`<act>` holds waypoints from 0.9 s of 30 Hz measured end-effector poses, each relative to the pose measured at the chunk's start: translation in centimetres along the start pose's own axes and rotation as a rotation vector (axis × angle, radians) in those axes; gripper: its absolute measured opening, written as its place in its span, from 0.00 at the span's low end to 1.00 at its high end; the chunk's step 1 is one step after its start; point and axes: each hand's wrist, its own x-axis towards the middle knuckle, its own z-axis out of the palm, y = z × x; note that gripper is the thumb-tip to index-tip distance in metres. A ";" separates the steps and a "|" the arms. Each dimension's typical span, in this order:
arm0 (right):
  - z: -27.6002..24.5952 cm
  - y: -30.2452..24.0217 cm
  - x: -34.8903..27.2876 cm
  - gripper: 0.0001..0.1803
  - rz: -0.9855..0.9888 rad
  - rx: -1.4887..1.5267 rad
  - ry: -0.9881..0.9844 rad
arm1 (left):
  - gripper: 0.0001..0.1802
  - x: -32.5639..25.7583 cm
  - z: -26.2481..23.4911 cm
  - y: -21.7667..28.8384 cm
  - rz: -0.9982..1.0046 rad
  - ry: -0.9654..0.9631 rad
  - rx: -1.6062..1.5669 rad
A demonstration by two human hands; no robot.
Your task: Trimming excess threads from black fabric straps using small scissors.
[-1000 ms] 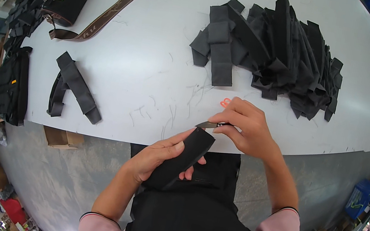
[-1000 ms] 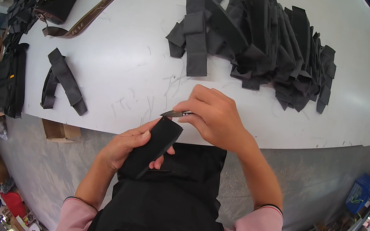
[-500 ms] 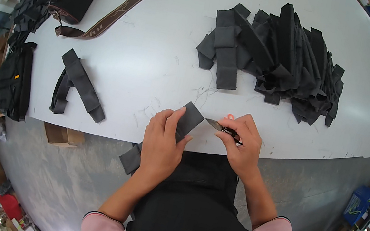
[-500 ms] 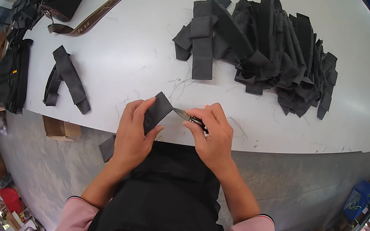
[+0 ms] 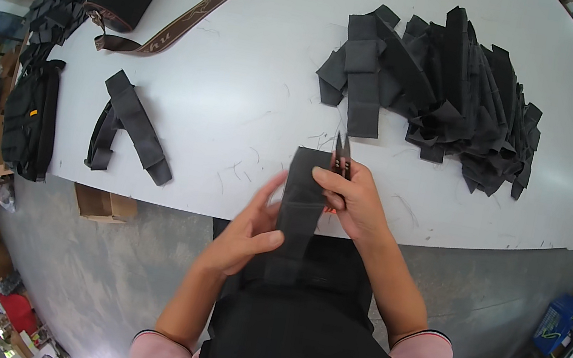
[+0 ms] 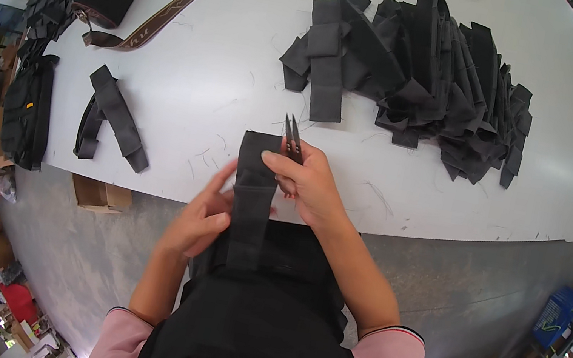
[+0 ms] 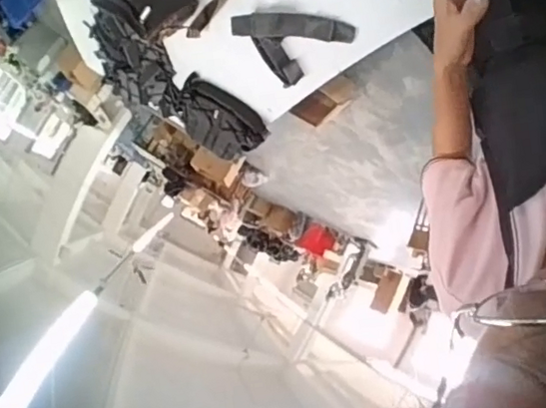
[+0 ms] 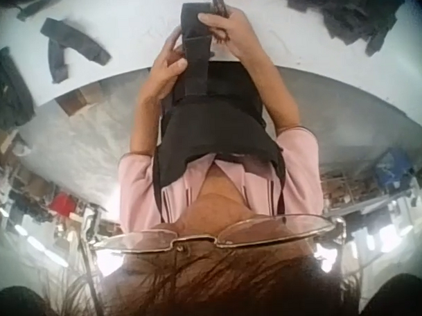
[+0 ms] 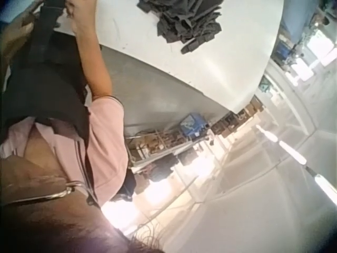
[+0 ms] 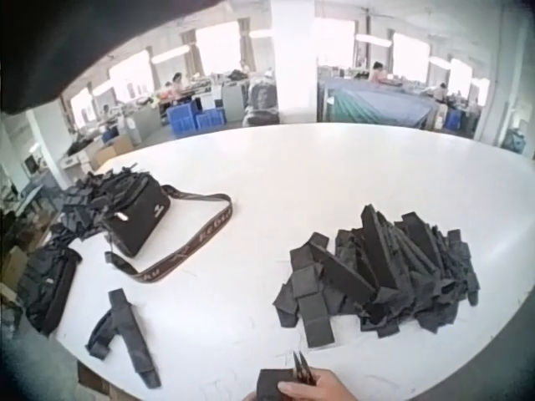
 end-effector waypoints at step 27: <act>0.9 1.3 -4.1 0.17 -1.081 -1.394 0.264 | 0.21 1.3 1.8 0.3 -0.266 0.268 0.055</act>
